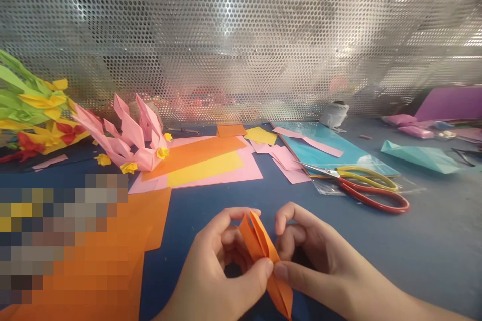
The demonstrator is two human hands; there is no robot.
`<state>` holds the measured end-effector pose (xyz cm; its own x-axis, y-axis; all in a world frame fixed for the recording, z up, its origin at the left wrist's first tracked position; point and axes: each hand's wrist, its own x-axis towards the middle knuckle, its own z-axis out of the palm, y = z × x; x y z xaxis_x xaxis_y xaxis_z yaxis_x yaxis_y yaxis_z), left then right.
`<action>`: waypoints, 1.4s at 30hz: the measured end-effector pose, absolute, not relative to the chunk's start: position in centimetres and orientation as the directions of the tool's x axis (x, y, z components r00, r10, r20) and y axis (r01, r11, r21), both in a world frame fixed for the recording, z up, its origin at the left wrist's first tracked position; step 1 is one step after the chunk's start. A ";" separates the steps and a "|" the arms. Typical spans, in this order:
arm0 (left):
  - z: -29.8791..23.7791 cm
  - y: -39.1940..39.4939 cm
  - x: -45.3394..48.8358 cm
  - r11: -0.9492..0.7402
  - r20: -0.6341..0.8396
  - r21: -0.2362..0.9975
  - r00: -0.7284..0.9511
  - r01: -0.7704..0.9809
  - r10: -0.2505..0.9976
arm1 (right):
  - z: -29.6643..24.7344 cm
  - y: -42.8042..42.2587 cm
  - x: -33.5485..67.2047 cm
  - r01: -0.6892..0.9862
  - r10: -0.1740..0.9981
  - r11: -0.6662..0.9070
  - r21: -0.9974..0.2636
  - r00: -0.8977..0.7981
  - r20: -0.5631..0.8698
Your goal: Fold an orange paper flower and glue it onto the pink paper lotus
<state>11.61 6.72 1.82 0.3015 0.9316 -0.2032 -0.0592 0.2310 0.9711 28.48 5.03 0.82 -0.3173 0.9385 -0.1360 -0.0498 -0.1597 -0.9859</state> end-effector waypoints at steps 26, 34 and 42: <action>1.6 6.7 10.9 0.241 -0.162 0.961 0.433 -0.135 0.887 | 1.2 5.9 29.0 -0.111 0.902 -0.229 -0.967 -0.398 -0.167; 1.2 7.0 11.3 0.291 -0.217 0.944 0.370 -0.156 0.903 | 0.4 5.6 28.6 -0.097 0.940 -0.210 -0.973 -0.294 -0.174; 0.9 7.3 10.9 0.310 -0.224 0.938 0.410 -0.155 0.884 | 1.1 5.6 28.7 -0.086 0.926 -0.190 -0.978 -0.346 -0.149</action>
